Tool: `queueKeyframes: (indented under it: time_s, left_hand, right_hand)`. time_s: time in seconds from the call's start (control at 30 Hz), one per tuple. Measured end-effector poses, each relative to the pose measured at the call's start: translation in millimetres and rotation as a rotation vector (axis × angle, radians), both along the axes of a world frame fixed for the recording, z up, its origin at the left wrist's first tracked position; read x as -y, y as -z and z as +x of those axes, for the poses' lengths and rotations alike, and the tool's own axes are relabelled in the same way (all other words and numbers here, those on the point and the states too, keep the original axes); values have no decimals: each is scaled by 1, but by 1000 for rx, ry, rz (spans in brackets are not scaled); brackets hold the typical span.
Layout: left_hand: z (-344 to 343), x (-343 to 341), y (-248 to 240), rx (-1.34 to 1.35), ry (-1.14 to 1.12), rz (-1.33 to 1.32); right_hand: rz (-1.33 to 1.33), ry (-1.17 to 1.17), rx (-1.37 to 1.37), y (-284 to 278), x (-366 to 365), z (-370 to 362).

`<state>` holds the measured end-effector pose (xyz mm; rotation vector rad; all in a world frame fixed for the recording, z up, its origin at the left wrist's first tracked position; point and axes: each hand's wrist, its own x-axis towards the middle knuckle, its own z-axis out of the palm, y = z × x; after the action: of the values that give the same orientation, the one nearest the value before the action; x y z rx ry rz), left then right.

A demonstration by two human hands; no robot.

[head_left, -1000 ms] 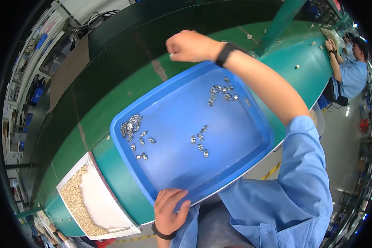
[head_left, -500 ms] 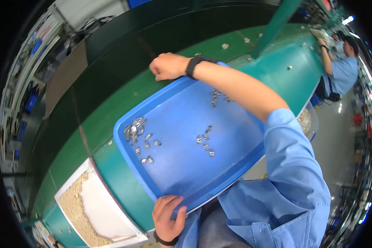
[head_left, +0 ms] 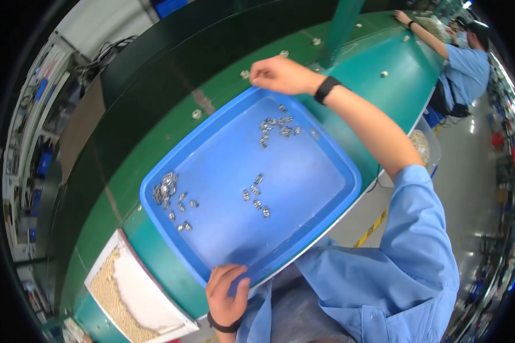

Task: Assemble and sort small metal and plastic electronic components on a factory production line.

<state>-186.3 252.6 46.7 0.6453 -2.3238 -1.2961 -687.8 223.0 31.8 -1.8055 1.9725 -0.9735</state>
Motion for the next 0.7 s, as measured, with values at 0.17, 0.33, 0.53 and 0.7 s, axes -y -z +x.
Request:
queueKeyframes:
  time_s: [0.17,0.33,0.53,0.7]
  left_hand:
    - [1,-3,0,2,30,-26]
    - [-1,-10,4,10,22,33]
    - [-18,-17,-5,30,-37,59]
    - [-25,-18,-3,41,-32,30]
  right_hand:
    - [-133,295,-67,-13,-54,-44]
    - [-251,904,-189,0,-170,-119]
    - [-92,1376,-294,52,-243,-174]
    - [-38,1582,-611,79,-259,-192]
